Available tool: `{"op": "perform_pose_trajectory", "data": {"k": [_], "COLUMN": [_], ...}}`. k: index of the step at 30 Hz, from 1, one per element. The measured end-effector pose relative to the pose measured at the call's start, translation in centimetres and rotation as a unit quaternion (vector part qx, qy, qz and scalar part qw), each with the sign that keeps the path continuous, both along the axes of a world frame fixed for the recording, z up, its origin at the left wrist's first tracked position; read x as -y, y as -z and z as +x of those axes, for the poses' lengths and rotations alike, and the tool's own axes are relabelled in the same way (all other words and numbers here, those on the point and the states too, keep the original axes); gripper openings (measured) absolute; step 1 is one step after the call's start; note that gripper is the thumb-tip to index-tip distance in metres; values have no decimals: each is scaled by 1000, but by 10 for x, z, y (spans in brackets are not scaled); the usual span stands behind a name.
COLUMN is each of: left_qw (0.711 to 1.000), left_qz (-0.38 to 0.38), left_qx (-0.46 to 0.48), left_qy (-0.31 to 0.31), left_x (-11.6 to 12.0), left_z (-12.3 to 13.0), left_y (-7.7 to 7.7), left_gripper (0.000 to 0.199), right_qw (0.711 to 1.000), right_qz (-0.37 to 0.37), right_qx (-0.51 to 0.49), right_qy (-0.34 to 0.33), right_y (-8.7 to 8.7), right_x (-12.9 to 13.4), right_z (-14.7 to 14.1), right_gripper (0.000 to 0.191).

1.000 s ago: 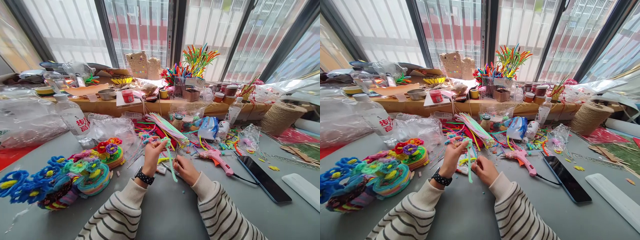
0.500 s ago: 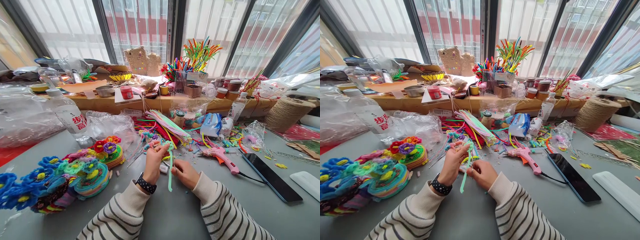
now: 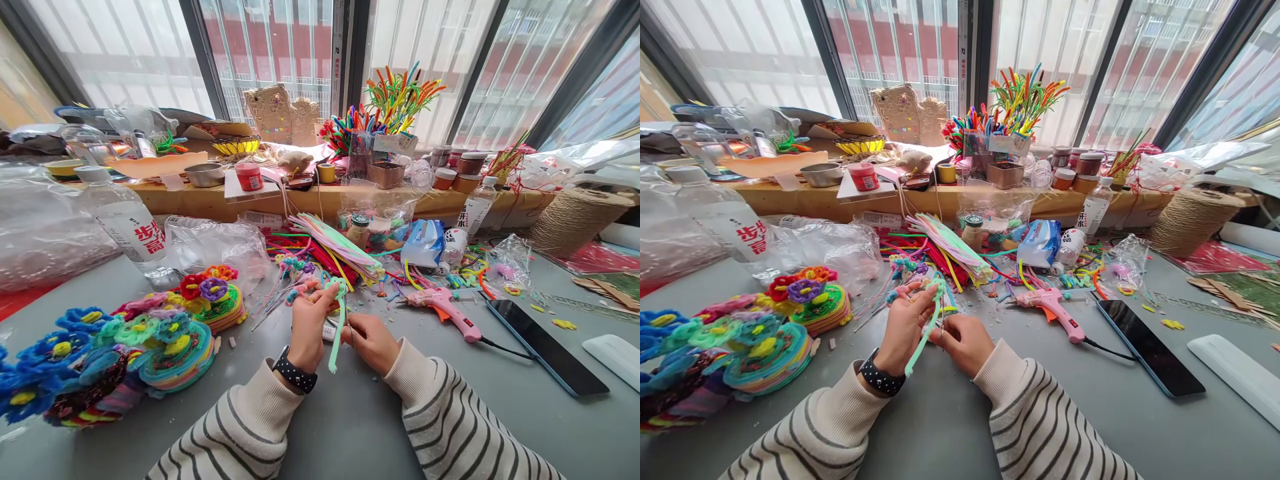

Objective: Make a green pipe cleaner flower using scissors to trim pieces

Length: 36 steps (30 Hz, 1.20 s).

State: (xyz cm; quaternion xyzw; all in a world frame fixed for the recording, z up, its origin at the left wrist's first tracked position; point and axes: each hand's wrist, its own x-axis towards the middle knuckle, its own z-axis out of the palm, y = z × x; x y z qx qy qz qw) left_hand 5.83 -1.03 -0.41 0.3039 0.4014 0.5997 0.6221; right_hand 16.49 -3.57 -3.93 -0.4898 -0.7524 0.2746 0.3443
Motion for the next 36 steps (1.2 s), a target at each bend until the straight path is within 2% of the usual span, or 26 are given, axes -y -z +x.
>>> {"op": "perform_pose_trajectory", "data": {"k": [10,17,24,27,31,36], "left_qw": [999,999,999,1000,998,998], "left_qz": [10,7,30,26,14,14], "left_qx": [35,50,22,-1,-34,-36], "left_qy": [9,6,0,12,44,43], "left_x": [1,-2,-6,-6,-6,-4], "left_z": [1,-2,-6,-8,-9,-8], "left_y": [9,7,2,2,1,-1], "left_gripper": [39,36,40,40,43,45], "right_qw": [1000,999,998,998,999,1000], "right_qz": [-6,13,16,7,9,-2], "right_qx": [-22,-20,-27,-38,-4,14], "right_qy": [20,36,57,46,30,15], "right_y": [-3,-1,1,-1,-3,-3], "right_x": [1,0,-3,-1,1,1], "right_z": [-1,0,5,7,8,8], "right_gripper": [62,57,52,57,59,57]}}
